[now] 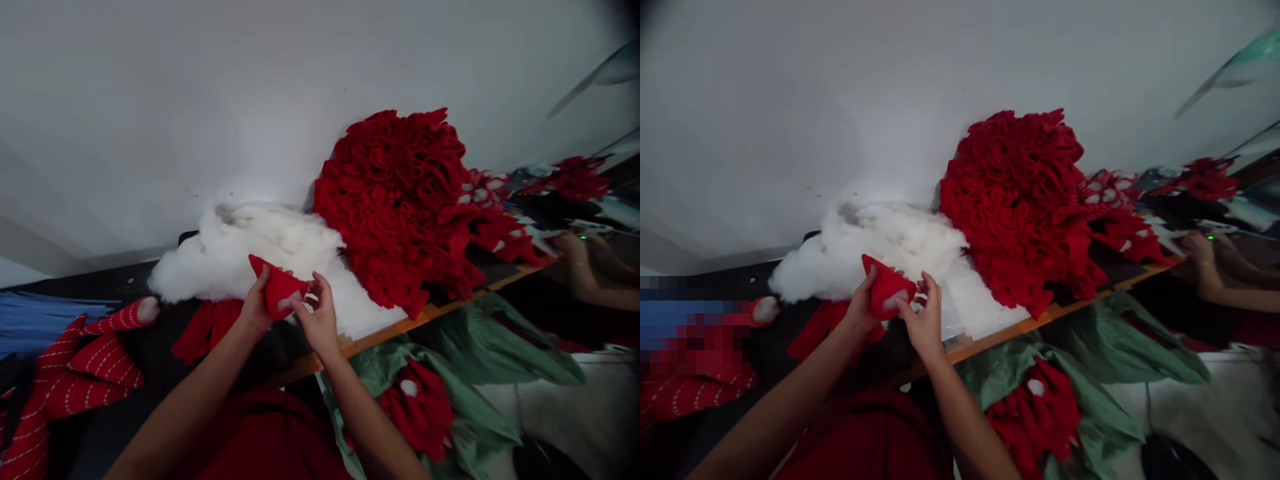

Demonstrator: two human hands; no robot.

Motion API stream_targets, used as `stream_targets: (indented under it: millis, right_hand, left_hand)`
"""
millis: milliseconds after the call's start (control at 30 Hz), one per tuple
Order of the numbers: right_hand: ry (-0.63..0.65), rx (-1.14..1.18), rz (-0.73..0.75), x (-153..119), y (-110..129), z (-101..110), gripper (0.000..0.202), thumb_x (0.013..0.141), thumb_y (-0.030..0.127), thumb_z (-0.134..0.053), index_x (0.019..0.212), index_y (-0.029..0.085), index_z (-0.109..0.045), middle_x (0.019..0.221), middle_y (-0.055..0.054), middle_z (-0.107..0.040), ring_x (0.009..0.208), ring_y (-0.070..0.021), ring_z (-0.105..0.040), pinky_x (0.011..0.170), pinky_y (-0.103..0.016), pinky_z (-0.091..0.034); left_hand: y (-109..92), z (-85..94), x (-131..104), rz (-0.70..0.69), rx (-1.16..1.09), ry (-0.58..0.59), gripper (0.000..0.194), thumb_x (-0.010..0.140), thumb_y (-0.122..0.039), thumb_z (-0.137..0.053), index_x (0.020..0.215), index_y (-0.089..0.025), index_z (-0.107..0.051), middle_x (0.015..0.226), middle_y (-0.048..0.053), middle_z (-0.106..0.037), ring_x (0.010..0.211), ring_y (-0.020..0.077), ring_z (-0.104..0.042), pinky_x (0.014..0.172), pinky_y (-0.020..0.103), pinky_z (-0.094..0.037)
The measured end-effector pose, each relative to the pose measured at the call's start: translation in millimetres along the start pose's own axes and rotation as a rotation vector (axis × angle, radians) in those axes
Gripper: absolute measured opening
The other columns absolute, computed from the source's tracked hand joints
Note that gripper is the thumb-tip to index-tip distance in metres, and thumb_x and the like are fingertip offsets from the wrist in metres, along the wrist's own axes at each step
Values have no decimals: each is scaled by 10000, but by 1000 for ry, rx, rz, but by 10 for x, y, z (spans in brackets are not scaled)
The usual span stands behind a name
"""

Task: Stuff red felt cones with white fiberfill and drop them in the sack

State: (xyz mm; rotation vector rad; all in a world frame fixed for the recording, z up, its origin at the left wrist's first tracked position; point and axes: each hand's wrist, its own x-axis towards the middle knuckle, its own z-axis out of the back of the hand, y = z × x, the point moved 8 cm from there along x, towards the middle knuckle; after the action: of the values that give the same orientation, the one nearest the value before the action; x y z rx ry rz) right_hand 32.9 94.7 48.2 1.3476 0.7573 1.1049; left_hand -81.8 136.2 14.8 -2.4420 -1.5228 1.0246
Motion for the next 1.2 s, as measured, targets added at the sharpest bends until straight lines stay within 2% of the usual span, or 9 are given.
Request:
stream_targets:
  millis: [133, 233, 433, 567, 700, 867, 1000, 1100, 1200]
  right_hand:
    - [112, 155, -61, 51, -41, -183, 426, 650, 191, -580, 1071, 191, -515, 1071, -66, -570, 965, -181, -553, 845, -321, -462]
    - [106, 224, -94, 63, -67, -215, 313, 644, 185, -546, 957, 182, -548, 931, -36, -631, 825, -161, -590, 757, -289, -481]
    - [-81, 335, -150, 127, -189, -86, 280, 576, 125, -482, 848, 178, -521, 745, 12, -602, 637, -123, -555, 612, -253, -478]
    - [-62, 319, -111, 103, -155, -125, 264, 578, 114, -489, 833, 176, -514, 757, 15, -577, 657, -114, -536, 619, -239, -460]
    - [-100, 256, -115, 74, -187, -95, 235, 581, 126, -483, 810, 180, -494, 731, 19, -538, 625, -107, -505, 569, -221, -441]
    - [-159, 244, -101, 131, -209, 25, 265, 559, 130, -417, 814, 191, -452, 727, 15, -518, 606, -112, -495, 532, -221, -434]
    - [-114, 356, -150, 166, -241, -5, 261, 543, 126, -455, 796, 191, -448, 707, 34, -514, 595, -105, -498, 550, -221, -430]
    - [19, 391, -208, 149, -276, -171, 259, 562, 143, -494, 812, 193, -449, 715, 35, -526, 583, -103, -501, 546, -222, -431]
    - [49, 289, -191, 95, -268, -231, 279, 600, 169, -530, 861, 196, -433, 779, 13, -538, 624, -112, -516, 565, -235, -449]
  left_hand:
    - [103, -81, -45, 46, 80, 34, 295, 788, -378, -518, 858, -105, -606, 831, 92, -653, 748, 173, -626, 728, 285, -506]
    - [111, -80, -56, 28, 180, 52, 356, 737, -419, -571, 907, -108, -595, 849, 93, -632, 788, 178, -608, 746, 281, -491]
    - [-163, -131, -262, -540, 573, 136, 842, 452, -119, -760, 1205, -274, -416, 1165, 58, -457, 1022, 211, -497, 821, 286, -442]
    - [-360, -136, -442, -855, 811, -11, 533, 500, -10, -630, 990, -215, -583, 1068, 71, -479, 1057, 238, -432, 917, 314, -364]
    - [-477, -173, -458, -924, 954, -1, 434, 535, 39, -497, 857, -217, -638, 920, 59, -530, 950, 230, -472, 904, 319, -364]
    - [-392, -79, -459, -793, 838, 71, 358, 576, -10, -576, 857, -214, -663, 976, 70, -559, 1001, 220, -481, 940, 304, -351]
    - [-147, 8, -311, -364, 366, 203, 484, 585, -167, -692, 1051, -228, -572, 1112, 64, -553, 1064, 214, -500, 907, 324, -401]
    - [75, -27, -172, 0, 98, 231, 422, 684, -377, -624, 1022, -131, -569, 1017, 117, -614, 977, 235, -570, 849, 355, -452]
    - [103, -19, -42, 68, 8, 109, 289, 764, -341, -547, 925, -103, -585, 901, 114, -656, 868, 211, -619, 789, 327, -492]
